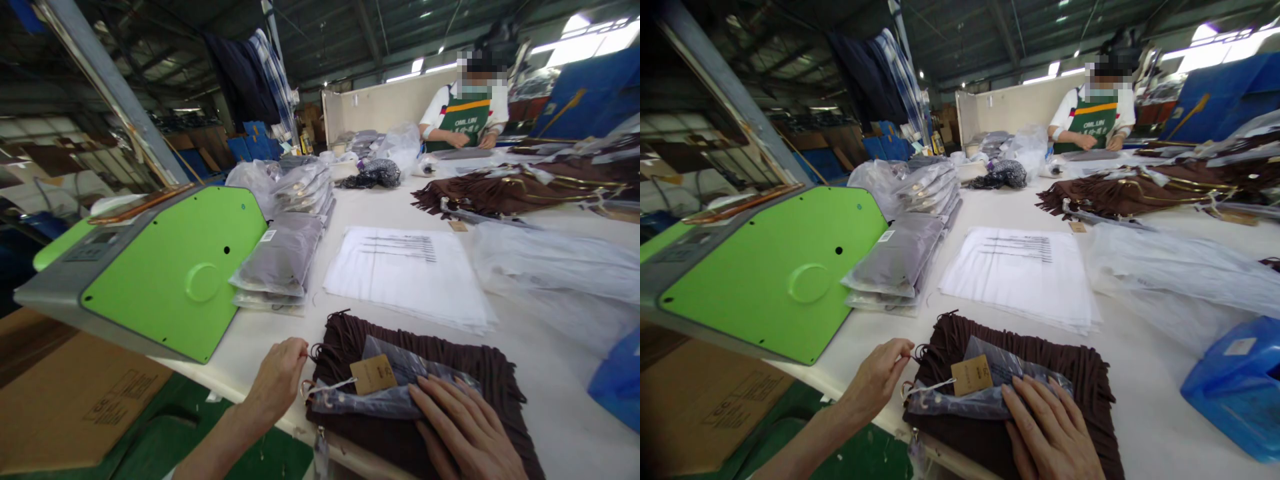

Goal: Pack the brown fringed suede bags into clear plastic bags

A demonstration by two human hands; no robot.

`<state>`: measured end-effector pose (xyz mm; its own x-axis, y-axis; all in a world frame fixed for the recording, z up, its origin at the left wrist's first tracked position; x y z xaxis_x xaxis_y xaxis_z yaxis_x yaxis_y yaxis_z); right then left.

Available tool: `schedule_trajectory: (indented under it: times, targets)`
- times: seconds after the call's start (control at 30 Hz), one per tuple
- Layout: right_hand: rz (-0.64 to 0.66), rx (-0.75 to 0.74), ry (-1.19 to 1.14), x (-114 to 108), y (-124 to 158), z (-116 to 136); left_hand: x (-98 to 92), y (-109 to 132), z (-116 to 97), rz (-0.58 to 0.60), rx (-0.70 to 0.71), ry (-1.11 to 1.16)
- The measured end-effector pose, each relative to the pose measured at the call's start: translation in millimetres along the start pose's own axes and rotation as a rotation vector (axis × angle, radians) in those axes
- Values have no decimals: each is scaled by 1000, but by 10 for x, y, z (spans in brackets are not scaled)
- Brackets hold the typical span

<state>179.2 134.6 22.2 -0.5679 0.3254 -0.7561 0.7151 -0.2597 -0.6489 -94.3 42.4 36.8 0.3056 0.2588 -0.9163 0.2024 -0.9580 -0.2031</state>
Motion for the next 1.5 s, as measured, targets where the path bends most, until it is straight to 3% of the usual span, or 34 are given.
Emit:
schedule_trajectory:
  times: [0.1,0.17,0.37,0.57,0.87,1.0,1.23,1.5]
  targets:
    - [-9,2,-4,3,10,0,34,-69,-101,61,-120,264]
    - [-10,14,-12,13,25,0,82,-96,-159,90,-149,311]
    - [-10,18,-11,30,25,8,223,-163,-260,8,-44,116]
    - [-4,16,-2,29,12,8,293,-250,-349,106,-1,-61]
    - [-18,8,20,33,42,4,368,-292,-578,50,48,156]
    - [-15,-13,29,45,27,3,365,-286,-656,44,79,230]
    - [-7,-12,13,24,27,-2,333,-291,-651,148,115,392]
    - [11,-7,3,30,10,-24,189,-368,-583,40,258,440]
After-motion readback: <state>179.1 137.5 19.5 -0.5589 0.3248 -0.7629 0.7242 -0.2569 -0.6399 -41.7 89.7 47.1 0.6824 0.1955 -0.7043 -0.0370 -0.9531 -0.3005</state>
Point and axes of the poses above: each hand's wrist, its own y-axis away from the middle knuckle, its own x-axis out of the palm, z = x × y, the point moved 2 cm from there along -y, towards the middle knuckle, and after that the axes turned 1 degree about -z, right-handed, at the moved point
